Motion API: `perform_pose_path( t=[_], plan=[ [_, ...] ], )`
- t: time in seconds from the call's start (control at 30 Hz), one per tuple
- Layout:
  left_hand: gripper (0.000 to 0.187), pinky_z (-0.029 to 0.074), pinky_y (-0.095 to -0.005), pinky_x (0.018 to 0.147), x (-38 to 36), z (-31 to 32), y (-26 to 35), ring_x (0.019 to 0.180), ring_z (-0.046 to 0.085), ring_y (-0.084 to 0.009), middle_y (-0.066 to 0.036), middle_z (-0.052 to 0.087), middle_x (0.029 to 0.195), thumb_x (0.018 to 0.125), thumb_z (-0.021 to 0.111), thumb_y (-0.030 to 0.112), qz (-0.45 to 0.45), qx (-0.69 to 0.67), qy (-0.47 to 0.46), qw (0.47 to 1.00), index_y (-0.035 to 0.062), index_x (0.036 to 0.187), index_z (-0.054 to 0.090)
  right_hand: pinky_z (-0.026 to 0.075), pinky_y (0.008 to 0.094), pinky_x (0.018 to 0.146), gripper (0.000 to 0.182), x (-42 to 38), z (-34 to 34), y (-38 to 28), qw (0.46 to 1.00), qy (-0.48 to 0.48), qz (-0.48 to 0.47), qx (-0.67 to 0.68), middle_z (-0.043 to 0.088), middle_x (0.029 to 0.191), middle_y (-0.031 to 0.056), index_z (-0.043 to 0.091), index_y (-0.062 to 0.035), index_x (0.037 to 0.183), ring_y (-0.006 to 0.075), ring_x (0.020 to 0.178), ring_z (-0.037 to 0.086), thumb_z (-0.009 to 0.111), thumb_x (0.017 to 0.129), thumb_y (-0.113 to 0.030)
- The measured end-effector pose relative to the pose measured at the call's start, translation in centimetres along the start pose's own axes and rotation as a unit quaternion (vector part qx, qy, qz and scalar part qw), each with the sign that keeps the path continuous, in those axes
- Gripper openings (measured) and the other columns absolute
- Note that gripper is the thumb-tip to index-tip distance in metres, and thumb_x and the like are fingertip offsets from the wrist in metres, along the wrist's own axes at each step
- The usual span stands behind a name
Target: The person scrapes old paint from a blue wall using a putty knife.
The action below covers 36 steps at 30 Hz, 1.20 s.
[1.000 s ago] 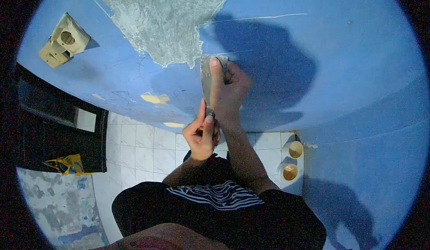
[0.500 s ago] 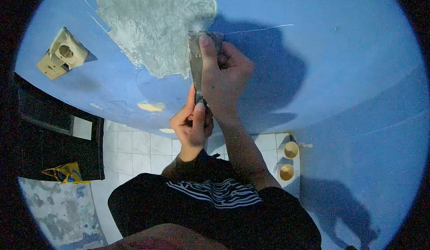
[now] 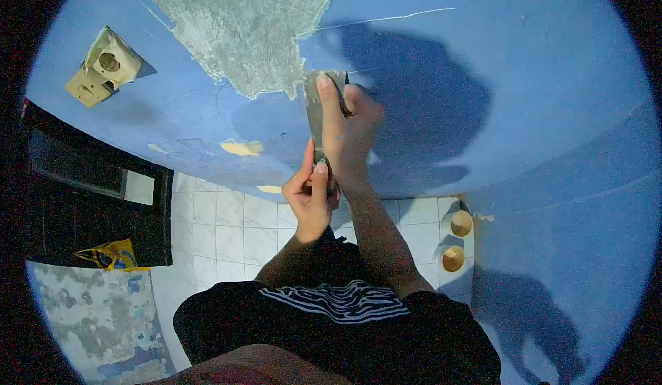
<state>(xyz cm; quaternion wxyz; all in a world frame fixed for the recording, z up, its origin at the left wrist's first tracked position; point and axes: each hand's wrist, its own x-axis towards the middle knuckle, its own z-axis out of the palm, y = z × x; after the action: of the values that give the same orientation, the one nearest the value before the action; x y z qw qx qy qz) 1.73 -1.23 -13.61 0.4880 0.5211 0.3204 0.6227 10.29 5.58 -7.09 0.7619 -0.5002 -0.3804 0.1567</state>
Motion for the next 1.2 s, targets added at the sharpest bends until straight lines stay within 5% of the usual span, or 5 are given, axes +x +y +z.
perform_pose_path(
  t=[0.3, 0.67, 0.87, 0.97, 1.2],
  plan=[
    [0.046, 0.037, -0.0198, 0.047, -1.1, -0.6, -1.2, 0.052, 0.046, -0.0031, 0.002, 0.056, 0.066, 0.099, 0.055, 0.004, -0.057, -0.042, 0.009, 0.997, -0.0002, 0.143, 0.047, 0.021, 0.0275, 0.047, 0.052, -1.0, -0.4, 0.9, 0.998, -0.007, 0.055, -0.007, 0.033, 0.054, -0.0108, 0.037, -0.0121, 0.054, 0.0026, 0.054, 0.028, 0.072, 0.089, -0.024],
    [0.043, 0.036, -0.0226, 0.044, -1.5, -1.1, 1.3, 0.048, 0.043, -0.0065, -0.003, 0.053, 0.064, 0.1, 0.051, 0.005, -0.129, -0.091, -0.012, 0.987, -0.0003, 0.142, 0.048, 0.033, 0.0241, 0.048, 0.033, -1.2, 0.0, 0.4, 0.992, -0.013, 0.113, 0.046, 0.055, 0.059, -0.0058, 0.062, -0.0034, 0.066, 0.002, 0.055, 0.045, 0.068, 0.092, -0.024],
    [0.042, 0.036, -0.0217, 0.047, -1.8, -0.6, -0.7, 0.051, 0.044, -0.0049, -0.003, 0.056, 0.067, 0.1, 0.051, 0.007, 0.028, 0.033, -0.011, 0.999, -0.0018, 0.141, 0.049, 0.038, 0.0244, 0.053, 0.03, -0.5, -0.6, 0.1, 0.994, -0.045, 0.095, 0.041, 0.059, 0.063, -0.0044, 0.065, -0.0023, 0.07, 0.0029, 0.059, 0.048, 0.067, 0.092, -0.022],
    [0.043, 0.038, -0.0182, 0.05, -0.9, -0.6, -0.3, 0.055, 0.047, -0.0021, 0.002, 0.057, 0.065, 0.1, 0.051, 0.004, -0.072, 0.021, 0.002, 0.997, -0.0054, 0.141, 0.046, 0.038, 0.0241, 0.054, 0.03, -0.9, 0.2, 1.6, 0.995, -0.012, 0.09, 0.042, 0.059, 0.064, -0.0049, 0.064, -0.0026, 0.069, 0.0035, 0.06, 0.048, 0.068, 0.092, -0.022],
    [0.046, 0.036, -0.0175, 0.051, -1.3, -1.3, 0.2, 0.056, 0.045, -0.0008, 0.006, 0.055, 0.064, 0.096, 0.054, -0.001, 0.017, 0.072, -0.02, 0.997, -0.0017, 0.142, 0.048, 0.035, 0.0248, 0.052, 0.035, -1.1, -0.1, 1.0, 0.995, -0.016, 0.097, 0.028, 0.055, 0.061, -0.0068, 0.06, -0.0041, 0.067, 0.0031, 0.059, 0.045, 0.068, 0.092, -0.027]
  ],
)
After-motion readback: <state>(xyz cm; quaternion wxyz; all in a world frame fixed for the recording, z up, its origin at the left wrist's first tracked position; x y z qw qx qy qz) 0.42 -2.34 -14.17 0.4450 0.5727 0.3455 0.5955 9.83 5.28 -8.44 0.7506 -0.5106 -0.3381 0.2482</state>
